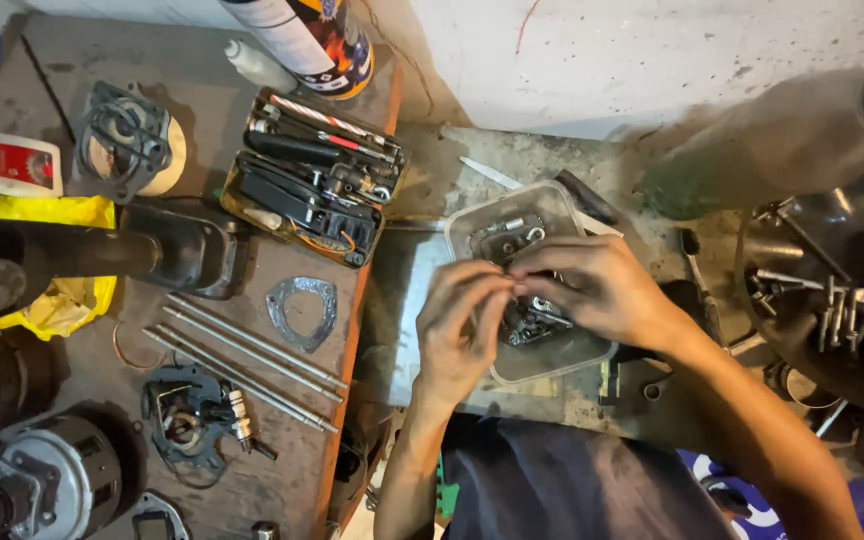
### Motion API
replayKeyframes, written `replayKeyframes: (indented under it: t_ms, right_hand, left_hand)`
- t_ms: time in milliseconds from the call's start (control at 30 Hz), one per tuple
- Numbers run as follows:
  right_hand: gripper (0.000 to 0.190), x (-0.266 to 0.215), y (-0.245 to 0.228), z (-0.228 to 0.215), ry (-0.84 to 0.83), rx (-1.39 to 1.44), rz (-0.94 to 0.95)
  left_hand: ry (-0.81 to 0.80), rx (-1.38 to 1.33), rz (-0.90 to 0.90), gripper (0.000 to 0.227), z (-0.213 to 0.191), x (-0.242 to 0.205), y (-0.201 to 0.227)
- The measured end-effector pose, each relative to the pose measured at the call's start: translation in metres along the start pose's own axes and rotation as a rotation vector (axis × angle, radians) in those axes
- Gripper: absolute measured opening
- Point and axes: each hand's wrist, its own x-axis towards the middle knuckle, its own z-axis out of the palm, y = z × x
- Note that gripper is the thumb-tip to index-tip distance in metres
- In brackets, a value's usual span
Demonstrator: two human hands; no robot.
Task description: The person wipes small metal engine components with a black cloth at a workbench, placing cleaned parts into a plastic container. They handle bolts and fittings one at a time, and near the end hold a bowl filled with more metal parts while continuing to wipe pieces.
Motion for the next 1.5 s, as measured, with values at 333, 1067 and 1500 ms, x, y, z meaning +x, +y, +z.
replayKeyframes:
  t_ms: [333, 1067, 1500]
  right_hand:
    - [0.018, -0.062, 0.028, 0.014, 0.154, 0.776, 0.493]
    - [0.037, -0.141, -0.007, -0.040, 0.272, -0.305, 0.643]
    - [0.042, -0.033, -0.038, -0.038, 0.383, 0.050, 0.131]
  left_hand:
    - [-0.143, -0.189, 0.078, 0.028, 0.012, 0.009, 0.018]
    - [0.070, -0.218, -0.187, 0.020, -0.009, 0.008, -0.005]
    - [-0.108, -0.150, 0.073, 0.016, 0.008, 0.057, 0.030]
